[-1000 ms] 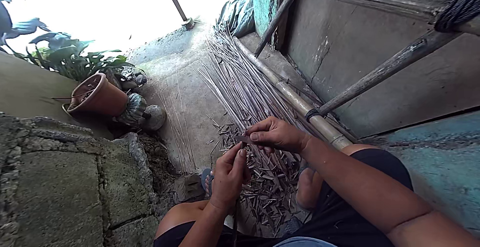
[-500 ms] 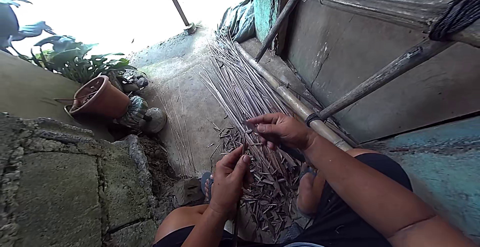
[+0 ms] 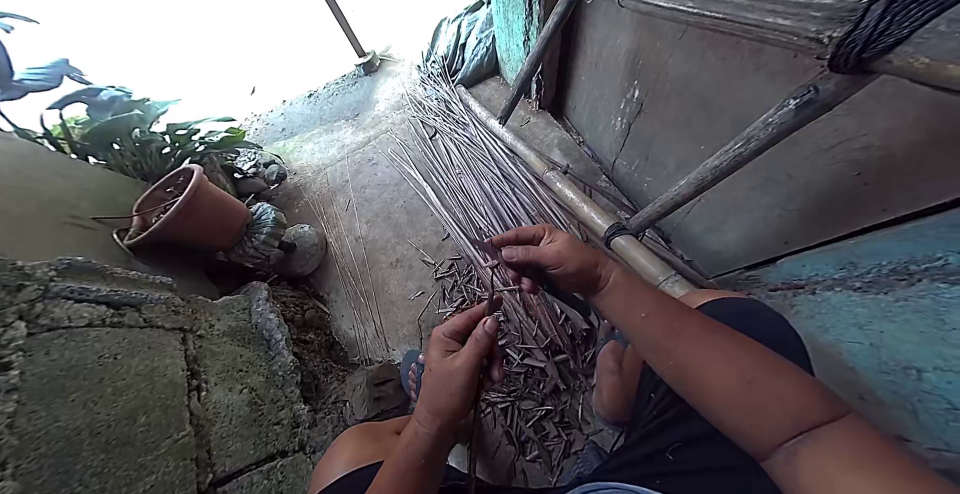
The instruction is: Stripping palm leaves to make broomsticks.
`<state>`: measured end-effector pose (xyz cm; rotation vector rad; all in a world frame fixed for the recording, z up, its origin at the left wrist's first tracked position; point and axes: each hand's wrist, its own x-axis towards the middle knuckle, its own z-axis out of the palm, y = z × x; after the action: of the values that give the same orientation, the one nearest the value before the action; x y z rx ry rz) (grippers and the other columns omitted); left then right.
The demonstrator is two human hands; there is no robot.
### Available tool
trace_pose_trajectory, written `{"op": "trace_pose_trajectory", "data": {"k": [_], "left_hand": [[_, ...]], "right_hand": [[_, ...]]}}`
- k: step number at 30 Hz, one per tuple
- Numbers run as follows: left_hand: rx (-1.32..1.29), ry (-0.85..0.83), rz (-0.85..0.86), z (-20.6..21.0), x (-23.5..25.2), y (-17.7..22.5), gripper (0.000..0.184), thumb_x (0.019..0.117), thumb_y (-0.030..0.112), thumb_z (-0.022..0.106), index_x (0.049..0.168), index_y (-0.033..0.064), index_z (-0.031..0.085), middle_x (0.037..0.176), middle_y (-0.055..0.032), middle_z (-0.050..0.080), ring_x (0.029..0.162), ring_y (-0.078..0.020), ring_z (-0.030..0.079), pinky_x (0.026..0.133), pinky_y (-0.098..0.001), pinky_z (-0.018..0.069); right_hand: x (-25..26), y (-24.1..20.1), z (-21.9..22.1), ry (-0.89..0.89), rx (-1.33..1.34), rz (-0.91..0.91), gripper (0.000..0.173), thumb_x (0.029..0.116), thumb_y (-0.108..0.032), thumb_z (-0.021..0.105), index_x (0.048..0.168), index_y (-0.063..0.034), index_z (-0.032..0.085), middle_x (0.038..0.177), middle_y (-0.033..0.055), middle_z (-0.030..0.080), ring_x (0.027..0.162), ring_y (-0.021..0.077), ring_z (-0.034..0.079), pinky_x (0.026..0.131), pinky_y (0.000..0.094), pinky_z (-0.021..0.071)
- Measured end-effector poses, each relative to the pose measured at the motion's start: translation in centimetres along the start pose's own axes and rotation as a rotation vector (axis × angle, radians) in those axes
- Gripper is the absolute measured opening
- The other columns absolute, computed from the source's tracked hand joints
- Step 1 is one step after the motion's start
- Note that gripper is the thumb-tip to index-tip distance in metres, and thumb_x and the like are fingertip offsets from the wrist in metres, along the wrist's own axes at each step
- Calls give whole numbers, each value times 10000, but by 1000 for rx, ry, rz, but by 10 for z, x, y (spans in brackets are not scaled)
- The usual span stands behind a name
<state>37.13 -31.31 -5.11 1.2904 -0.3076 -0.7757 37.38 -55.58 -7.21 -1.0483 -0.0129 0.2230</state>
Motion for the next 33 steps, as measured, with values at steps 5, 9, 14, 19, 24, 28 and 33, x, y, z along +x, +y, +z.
{"op": "trace_pose_trajectory", "data": {"k": [5,9,14,19,24,28,33], "left_hand": [[1,36,-41,2,-1,-2,326,1038,113,579,1322,-37,635,661,-54,593,467,-85,526,427,-215,470],[-14,120,-32,2,1,-3,395,1092,244,464,1286,-48,647,661,-50,582,450,-71,490,414,-204,444],[17,157,-10,3,3,-1,365,1089,182,441,1258,-59,657,665,-65,585,467,-92,511,428,-219,457],[88,142,0,4,2,-3,294,1064,124,508,1217,-55,683,647,-74,601,471,-109,546,436,-235,488],[121,101,38,5,3,-6,271,1047,105,544,1219,-42,694,638,-72,609,471,-109,555,445,-239,502],[118,86,45,4,3,-7,275,1045,109,551,1225,-44,692,642,-78,614,479,-113,564,454,-241,510],[102,51,10,3,3,-6,306,1060,139,520,1248,-47,674,646,-74,615,481,-114,566,452,-242,508]], "right_hand": [[4,-13,-10,157,35,-54,296,1067,-107,493,1317,-44,637,770,63,662,551,83,613,511,212,547],[-3,-16,-7,50,-152,96,307,1054,-131,532,1331,-49,635,800,45,665,573,83,610,517,217,537],[-10,-11,3,-146,-227,156,312,1052,-149,535,1327,-56,646,805,29,665,574,81,607,520,227,539],[-10,-14,2,-64,-232,149,289,1057,-164,545,1294,-54,668,810,33,679,583,87,622,523,225,544],[-8,-24,-5,47,-181,111,278,1054,-138,539,1273,-32,671,782,36,670,568,83,613,519,213,536],[-10,-24,-9,19,-192,114,284,1052,-150,545,1288,-43,660,790,33,670,572,86,614,520,218,538],[-8,-20,-8,-5,-138,83,287,1045,-155,550,1284,-42,661,793,26,671,579,82,620,519,225,543]]}}
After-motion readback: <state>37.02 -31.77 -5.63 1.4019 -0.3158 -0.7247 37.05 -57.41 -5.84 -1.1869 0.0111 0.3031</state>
